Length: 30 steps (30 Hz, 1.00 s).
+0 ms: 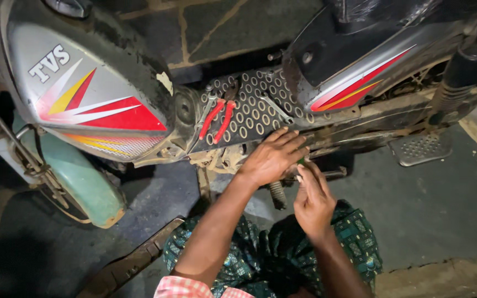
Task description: The person is sitting on the floor and using a green-handled screwdriver to tighten a screw on the lower side panel of a TVS motorcycle. The person repeatedly turns the screwdriver while holding the panel steady with the other hand.
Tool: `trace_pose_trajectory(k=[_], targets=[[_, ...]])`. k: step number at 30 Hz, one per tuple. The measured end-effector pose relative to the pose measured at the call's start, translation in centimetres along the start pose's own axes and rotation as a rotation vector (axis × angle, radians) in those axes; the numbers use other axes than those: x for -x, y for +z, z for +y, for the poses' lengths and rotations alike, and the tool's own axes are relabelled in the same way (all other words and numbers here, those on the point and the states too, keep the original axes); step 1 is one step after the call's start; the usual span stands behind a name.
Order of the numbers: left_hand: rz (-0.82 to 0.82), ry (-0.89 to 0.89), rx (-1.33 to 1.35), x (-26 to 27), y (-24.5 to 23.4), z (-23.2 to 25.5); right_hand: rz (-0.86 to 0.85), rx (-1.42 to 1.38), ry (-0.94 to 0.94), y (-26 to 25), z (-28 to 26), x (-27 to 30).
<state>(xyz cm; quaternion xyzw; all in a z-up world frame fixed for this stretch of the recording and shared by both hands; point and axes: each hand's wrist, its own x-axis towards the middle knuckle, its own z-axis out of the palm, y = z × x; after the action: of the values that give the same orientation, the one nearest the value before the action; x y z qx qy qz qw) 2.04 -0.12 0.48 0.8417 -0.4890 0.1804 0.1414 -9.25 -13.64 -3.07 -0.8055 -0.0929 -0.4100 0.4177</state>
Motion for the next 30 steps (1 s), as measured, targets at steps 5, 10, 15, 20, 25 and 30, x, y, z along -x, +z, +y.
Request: trace_pose_trajectory(k=[5,10,15,20,25,30], targets=[[0.002,0.002,-0.021,-0.4,1.1,-0.6,0.026,-0.013,0.053,0.5,1.8,-0.3],[-0.012,0.005,0.043,-0.1,0.2,-1.0,0.045,-0.013,0.039,0.3,1.4,-0.4],[0.015,-0.002,0.131,1.2,0.2,-1.9,0.066,-0.083,0.023,0.2,0.4,-0.2],[0.022,0.011,0.125,2.0,1.3,-2.6,0.082,-0.035,-0.002,0.7,0.4,-0.4],[0.083,-0.006,0.162,2.2,2.2,-2.7,0.101,-0.055,-0.001,1.2,1.0,-0.7],[0.028,-0.010,0.162,1.8,1.2,-2.7,0.085,-0.043,-0.034,1.3,1.0,-1.1]])
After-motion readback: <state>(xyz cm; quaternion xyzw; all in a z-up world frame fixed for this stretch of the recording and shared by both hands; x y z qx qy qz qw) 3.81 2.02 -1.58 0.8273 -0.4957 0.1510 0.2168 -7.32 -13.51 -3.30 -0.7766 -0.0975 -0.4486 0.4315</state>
